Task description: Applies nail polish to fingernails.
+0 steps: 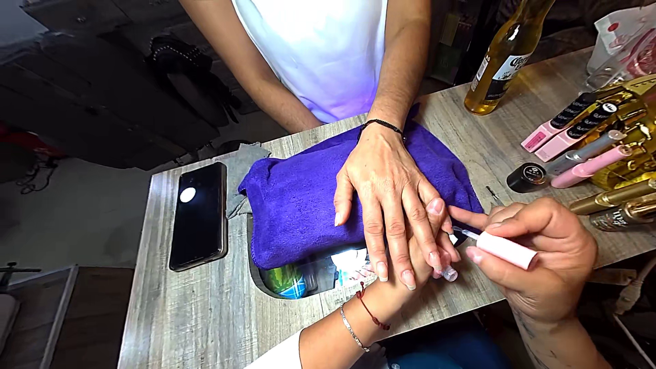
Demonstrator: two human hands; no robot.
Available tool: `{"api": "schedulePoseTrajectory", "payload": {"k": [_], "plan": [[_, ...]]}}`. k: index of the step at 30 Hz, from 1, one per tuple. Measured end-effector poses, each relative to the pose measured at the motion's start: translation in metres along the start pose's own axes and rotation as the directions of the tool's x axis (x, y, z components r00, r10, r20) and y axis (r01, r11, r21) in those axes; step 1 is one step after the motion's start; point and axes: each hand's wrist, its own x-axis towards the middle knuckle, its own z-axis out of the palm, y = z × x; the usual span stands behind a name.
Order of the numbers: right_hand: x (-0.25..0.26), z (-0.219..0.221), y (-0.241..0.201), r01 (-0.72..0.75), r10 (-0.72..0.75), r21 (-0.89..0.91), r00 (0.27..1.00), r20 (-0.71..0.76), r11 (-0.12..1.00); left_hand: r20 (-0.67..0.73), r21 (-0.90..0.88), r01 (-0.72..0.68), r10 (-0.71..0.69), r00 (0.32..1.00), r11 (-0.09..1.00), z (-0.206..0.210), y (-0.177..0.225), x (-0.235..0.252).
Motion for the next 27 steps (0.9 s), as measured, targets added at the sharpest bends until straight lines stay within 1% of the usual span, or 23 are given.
{"api": "schedulePoseTrajectory", "payload": {"k": [3, 6, 10, 16, 22, 27], "plan": [[0.0025, 0.0031, 0.0015, 0.049, -0.048, -0.044, 0.999, 0.02, 0.998, -0.009, 0.024, -0.009, 0.009, 1.0, 1.0, -0.0009, 0.0002, -0.0004], [0.0033, 0.0029, 0.0029, 0.067, -0.065, -0.077, 0.997, 0.03, 0.995, 0.005, 0.004, 0.003, -0.003, 1.0, 1.0, -0.0028, -0.0019, -0.0001], [0.0027, 0.0028, 0.0034, 0.083, -0.078, -0.11, 0.996, 0.042, 0.99, 0.002, 0.024, -0.037, 0.037, 0.999, 0.999, -0.0028, -0.0023, 0.0003], [0.0022, 0.003, 0.0033, 0.096, -0.089, -0.154, 0.995, 0.052, 0.983, -0.015, 0.06, -0.007, 0.008, 1.0, 0.998, -0.0038, -0.0004, -0.0005], [0.002, 0.004, 0.0032, 0.093, -0.09, -0.143, 0.996, 0.028, 0.985, -0.003, 0.029, -0.023, 0.023, 1.0, 0.999, -0.004, -0.0017, -0.0012], [0.0021, 0.0044, 0.0037, 0.101, -0.095, -0.175, 0.994, 0.046, 0.979, -0.036, 0.073, -0.054, 0.057, 0.998, 0.996, -0.0052, -0.0034, -0.0022]]}}
